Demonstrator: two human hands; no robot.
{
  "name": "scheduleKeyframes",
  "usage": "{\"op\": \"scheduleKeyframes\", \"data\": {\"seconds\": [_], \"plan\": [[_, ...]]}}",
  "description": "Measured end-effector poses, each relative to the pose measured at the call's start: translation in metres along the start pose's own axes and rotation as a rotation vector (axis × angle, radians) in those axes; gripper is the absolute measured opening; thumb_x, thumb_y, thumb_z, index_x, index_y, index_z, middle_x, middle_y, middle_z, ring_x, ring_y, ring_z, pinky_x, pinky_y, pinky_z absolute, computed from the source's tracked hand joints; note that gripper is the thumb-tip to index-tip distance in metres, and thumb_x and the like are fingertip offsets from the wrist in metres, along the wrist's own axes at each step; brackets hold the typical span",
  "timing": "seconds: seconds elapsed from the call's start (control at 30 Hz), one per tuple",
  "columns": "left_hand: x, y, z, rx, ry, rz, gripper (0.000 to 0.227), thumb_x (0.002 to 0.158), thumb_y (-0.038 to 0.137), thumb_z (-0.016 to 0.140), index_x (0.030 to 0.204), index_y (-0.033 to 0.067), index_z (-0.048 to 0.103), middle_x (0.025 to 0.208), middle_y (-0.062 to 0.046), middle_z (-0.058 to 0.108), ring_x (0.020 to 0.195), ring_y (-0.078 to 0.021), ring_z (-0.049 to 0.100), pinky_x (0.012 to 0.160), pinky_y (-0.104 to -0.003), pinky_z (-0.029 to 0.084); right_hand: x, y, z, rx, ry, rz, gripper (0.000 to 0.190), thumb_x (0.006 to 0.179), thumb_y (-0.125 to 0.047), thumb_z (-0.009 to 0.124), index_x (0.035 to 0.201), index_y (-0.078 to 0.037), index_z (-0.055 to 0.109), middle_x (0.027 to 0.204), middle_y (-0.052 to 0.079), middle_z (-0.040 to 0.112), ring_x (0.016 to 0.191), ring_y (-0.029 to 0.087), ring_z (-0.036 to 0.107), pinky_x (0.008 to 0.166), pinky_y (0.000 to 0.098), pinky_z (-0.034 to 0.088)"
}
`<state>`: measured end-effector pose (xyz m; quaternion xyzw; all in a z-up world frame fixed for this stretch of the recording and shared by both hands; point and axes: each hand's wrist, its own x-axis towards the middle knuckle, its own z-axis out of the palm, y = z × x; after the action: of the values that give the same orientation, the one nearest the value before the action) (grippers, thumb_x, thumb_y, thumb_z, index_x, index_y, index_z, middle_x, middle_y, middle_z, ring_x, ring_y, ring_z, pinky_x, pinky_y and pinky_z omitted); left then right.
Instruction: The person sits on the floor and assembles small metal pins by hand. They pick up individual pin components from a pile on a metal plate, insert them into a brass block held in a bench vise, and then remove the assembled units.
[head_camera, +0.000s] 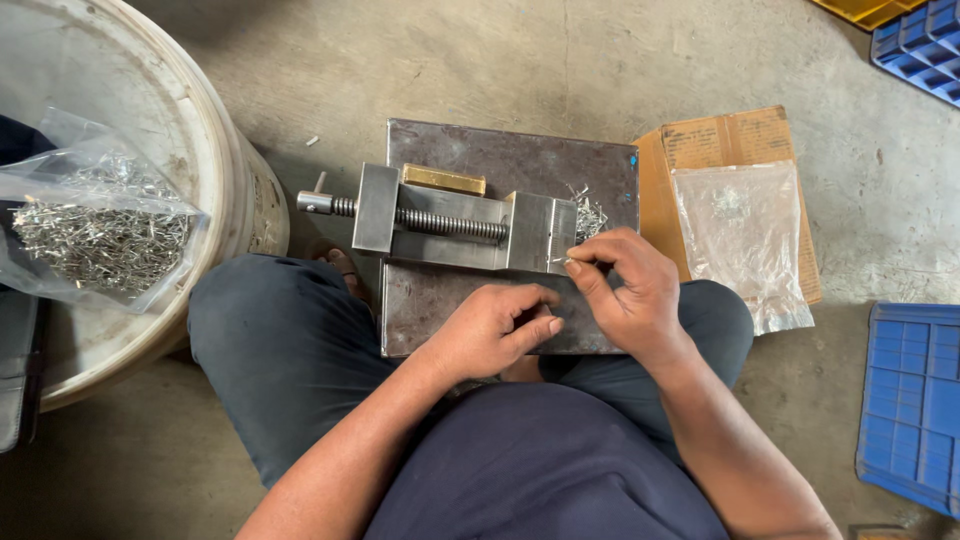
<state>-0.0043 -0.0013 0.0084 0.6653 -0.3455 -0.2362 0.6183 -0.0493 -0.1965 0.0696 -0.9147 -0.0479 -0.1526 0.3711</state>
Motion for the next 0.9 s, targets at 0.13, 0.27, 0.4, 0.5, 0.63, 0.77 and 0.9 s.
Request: {"op": "scheduleKeyframes", "data": {"seconds": [0.13, 0.27, 0.4, 0.5, 0.63, 0.77, 0.9], "plan": [[-0.001, -0.001, -0.001, -0.018, 0.006, -0.021, 0.033, 0.094, 0.028, 0.071, 0.114, 0.0023, 0.070, 0.081, -0.013, 0.072, 0.072, -0.0235, 0.072, 0.068, -0.034, 0.056, 0.008, -0.001, 0.002, -0.035, -0.037, -0.024, 0.010, 0.093, -0.006, 0.077, 0.101, -0.005, 0.071, 0.094, 0.008, 0.071, 0.081, 0.019, 0.069, 0.069, 0.0292, 0.053], [-0.001, -0.001, -0.001, -0.021, -0.004, -0.032, 0.032, 0.093, 0.028, 0.070, 0.114, 0.0027, 0.070, 0.082, -0.012, 0.073, 0.073, -0.0231, 0.072, 0.068, -0.034, 0.056, 0.009, -0.004, 0.001, -0.076, -0.065, -0.079, 0.011, 0.092, -0.006, 0.077, 0.102, -0.005, 0.072, 0.096, 0.007, 0.071, 0.086, 0.020, 0.070, 0.073, 0.0300, 0.055], [0.000, -0.001, -0.002, 0.001, -0.003, -0.012, 0.030, 0.093, 0.026, 0.071, 0.111, 0.0025, 0.071, 0.080, -0.014, 0.071, 0.072, -0.0249, 0.071, 0.068, -0.035, 0.055, 0.006, -0.004, -0.002, -0.101, -0.073, -0.065, 0.014, 0.092, -0.006, 0.076, 0.105, -0.005, 0.074, 0.097, 0.009, 0.071, 0.086, 0.020, 0.071, 0.073, 0.0298, 0.055], [-0.001, -0.002, -0.001, 0.012, 0.016, 0.037, 0.030, 0.094, 0.026, 0.071, 0.111, 0.0021, 0.070, 0.083, -0.013, 0.071, 0.075, -0.0254, 0.071, 0.069, -0.035, 0.055, -0.001, 0.004, -0.008, -0.054, -0.007, -0.017, 0.014, 0.095, -0.005, 0.074, 0.109, -0.005, 0.073, 0.098, 0.007, 0.070, 0.087, 0.019, 0.069, 0.077, 0.0295, 0.054], [0.000, -0.005, 0.002, -0.010, 0.024, 0.018, 0.028, 0.094, 0.025, 0.072, 0.111, 0.0021, 0.070, 0.083, -0.012, 0.071, 0.073, -0.0236, 0.070, 0.068, -0.034, 0.055, -0.017, 0.030, -0.015, -0.129, 0.041, 0.168, 0.011, 0.095, -0.006, 0.074, 0.106, -0.004, 0.074, 0.093, 0.008, 0.069, 0.077, 0.017, 0.065, 0.070, 0.0291, 0.051], [0.002, -0.001, 0.002, -0.032, 0.008, -0.025, 0.027, 0.094, 0.023, 0.071, 0.111, 0.0017, 0.069, 0.080, -0.010, 0.071, 0.069, -0.0207, 0.068, 0.066, -0.032, 0.054, -0.035, 0.048, -0.017, -0.166, -0.059, 0.319, 0.014, 0.091, -0.009, 0.075, 0.104, -0.004, 0.076, 0.089, 0.008, 0.069, 0.065, 0.017, 0.061, 0.061, 0.0307, 0.049], [0.005, 0.003, 0.004, -0.015, 0.005, -0.054, 0.027, 0.094, 0.022, 0.071, 0.111, 0.0015, 0.069, 0.079, -0.009, 0.071, 0.067, -0.0183, 0.067, 0.064, -0.031, 0.053, -0.039, 0.052, -0.016, -0.166, -0.062, 0.188, 0.014, 0.092, -0.010, 0.075, 0.105, -0.005, 0.074, 0.091, 0.007, 0.069, 0.077, 0.018, 0.067, 0.066, 0.0308, 0.052]]}}
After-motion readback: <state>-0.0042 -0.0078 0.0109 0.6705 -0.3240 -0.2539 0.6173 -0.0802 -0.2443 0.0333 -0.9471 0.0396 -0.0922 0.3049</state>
